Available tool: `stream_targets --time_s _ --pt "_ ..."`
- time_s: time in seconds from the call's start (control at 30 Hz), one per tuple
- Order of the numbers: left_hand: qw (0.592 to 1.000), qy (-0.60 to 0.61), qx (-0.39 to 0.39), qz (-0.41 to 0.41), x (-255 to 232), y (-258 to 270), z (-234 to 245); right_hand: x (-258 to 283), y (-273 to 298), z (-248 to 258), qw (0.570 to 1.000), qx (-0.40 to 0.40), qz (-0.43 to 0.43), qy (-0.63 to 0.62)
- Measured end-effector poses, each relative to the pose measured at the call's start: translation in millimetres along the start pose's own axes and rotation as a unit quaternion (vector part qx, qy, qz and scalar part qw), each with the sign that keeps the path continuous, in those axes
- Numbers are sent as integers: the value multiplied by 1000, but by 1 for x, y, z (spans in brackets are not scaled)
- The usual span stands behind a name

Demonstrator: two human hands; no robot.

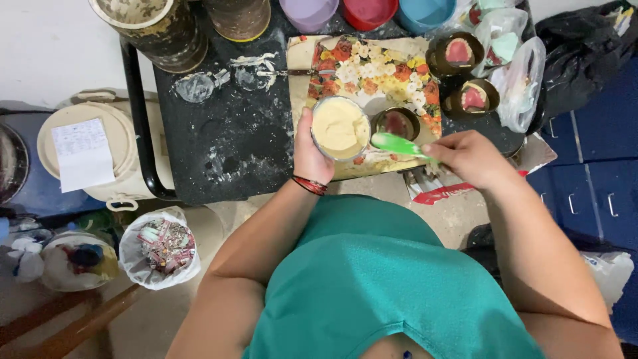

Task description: Mixing dental stone in a bowl and pouring it into multiple molds using a spatula

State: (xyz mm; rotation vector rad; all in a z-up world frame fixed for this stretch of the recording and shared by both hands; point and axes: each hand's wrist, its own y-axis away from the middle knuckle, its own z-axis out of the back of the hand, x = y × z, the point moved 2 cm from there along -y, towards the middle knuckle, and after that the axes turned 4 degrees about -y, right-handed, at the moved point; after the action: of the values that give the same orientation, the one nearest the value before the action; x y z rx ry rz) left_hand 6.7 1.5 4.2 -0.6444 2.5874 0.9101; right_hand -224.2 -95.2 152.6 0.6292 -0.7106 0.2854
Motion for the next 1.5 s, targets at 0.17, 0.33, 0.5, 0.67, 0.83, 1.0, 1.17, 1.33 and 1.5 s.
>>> stream_targets --time_s 0.17,0.33,0.5,0.67,0.83,1.0,1.17,1.33,1.5 --pt "993 -75 72 58 -24 20 -22 56 0 3 923 -79 286 245" --pt "980 -111 152 66 -2 19 -17 146 0 -32 553 -139 657 494" --pt "949 -249 191 -16 -8 18 -16 137 -71 -25 535 -77 630 558" --pt "962 -34 263 -63 0 5 -1 104 -78 -16 619 -27 519 589" --pt "914 -6 405 -1 -2 10 -16 149 -47 -10 490 -135 623 594" --pt "972 -66 225 4 -2 -1 -17 121 -77 -7 538 -126 563 615" --pt "977 -41 170 -121 -9 -6 -19 131 -31 -21 718 34 285 634" --pt "983 -25 58 -175 -6 -17 -16 130 -4 -54 819 54 222 526" --pt "977 -65 156 -127 -2 -6 -33 154 -18 -56 832 26 230 505"
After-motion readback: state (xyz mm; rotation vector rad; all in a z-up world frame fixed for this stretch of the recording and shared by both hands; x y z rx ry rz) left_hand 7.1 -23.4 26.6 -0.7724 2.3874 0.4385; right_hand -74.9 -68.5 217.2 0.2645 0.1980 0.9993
